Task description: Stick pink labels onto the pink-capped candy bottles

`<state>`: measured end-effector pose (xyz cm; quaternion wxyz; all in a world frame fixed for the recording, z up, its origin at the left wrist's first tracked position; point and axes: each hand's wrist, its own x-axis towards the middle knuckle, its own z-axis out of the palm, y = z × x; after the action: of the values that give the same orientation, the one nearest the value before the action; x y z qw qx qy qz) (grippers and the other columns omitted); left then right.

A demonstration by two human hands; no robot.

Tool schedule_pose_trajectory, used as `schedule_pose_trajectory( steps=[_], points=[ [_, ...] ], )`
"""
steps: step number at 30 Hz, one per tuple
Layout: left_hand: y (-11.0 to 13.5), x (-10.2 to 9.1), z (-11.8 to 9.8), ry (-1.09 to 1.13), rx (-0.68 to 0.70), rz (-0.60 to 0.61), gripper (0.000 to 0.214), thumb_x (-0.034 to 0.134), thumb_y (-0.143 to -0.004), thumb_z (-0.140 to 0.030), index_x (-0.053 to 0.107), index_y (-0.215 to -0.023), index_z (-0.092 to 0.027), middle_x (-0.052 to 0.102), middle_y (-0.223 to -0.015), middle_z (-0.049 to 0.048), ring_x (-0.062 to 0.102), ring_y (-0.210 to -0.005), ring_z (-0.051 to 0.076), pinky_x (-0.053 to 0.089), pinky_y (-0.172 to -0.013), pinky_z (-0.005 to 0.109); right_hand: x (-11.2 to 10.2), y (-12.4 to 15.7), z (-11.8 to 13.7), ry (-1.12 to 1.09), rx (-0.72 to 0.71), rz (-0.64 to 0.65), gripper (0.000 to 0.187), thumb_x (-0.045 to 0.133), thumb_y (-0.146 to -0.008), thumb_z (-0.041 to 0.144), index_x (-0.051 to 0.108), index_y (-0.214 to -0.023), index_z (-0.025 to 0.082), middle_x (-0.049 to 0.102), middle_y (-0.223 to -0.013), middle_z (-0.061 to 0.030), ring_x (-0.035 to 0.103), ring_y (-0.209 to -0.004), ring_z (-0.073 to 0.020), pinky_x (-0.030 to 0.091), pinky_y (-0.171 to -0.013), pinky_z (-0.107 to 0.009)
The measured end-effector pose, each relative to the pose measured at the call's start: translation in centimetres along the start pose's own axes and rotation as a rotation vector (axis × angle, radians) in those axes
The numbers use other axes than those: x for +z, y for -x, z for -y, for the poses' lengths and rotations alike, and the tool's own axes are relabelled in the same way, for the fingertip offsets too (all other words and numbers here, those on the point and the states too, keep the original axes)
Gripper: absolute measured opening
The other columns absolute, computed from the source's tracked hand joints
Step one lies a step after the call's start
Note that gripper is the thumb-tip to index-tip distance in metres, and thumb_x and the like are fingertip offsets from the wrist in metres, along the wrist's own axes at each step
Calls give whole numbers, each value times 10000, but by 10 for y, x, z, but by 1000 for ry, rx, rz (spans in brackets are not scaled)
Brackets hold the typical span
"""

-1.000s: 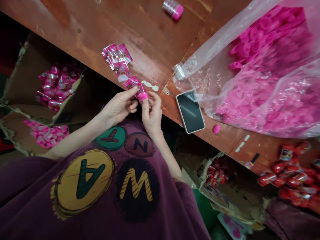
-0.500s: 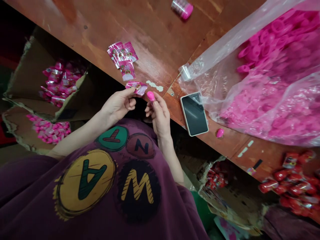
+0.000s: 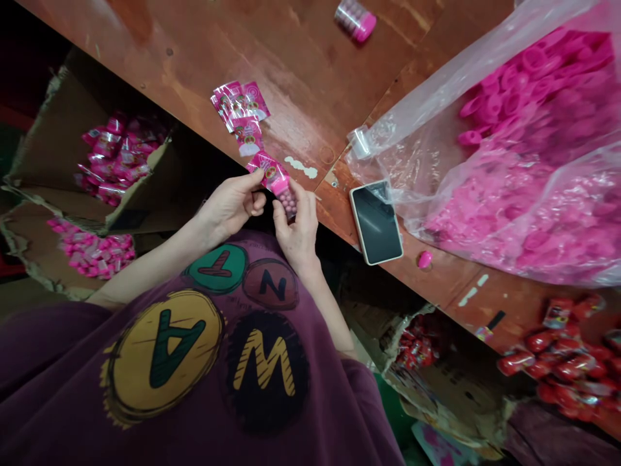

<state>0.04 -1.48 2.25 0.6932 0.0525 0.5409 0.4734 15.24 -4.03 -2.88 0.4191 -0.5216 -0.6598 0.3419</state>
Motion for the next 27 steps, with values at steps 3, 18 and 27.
schedule_pose_trajectory(
  steps=[3, 18, 27],
  points=[
    [0, -1, 2, -28, 13, 50, 366, 865, -908, -375, 636, -735, -149, 538, -564, -23, 453, -430, 56, 317, -435, 204, 4, 5, -4, -37, 44, 32, 504, 627, -1007, 462, 524, -1465, 280, 645, -1381, -122, 638, -1301, -300, 523, -1180, -555],
    [-7, -7, 4, -115, -68, 304, 340, 839, -939, -295, 629, -741, -115, 496, -534, -59, 346, -385, 2, 252, -416, 160, 7, 13, -7, -283, 205, 148, 702, 612, -1007, 625, 354, -1563, 283, 673, -1312, -106, 730, -1120, -243, 641, -1022, -475],
    [-6, -8, 13, -91, -94, 291, 421, 805, -965, -411, 615, -726, -122, 496, -492, -57, 340, -362, 10, 242, -408, 171, 6, 14, -6, -342, 260, 186, 722, 590, -1018, 619, 333, -1630, 333, 639, -1391, -99, 714, -1091, -236, 637, -1003, -458]
  ],
)
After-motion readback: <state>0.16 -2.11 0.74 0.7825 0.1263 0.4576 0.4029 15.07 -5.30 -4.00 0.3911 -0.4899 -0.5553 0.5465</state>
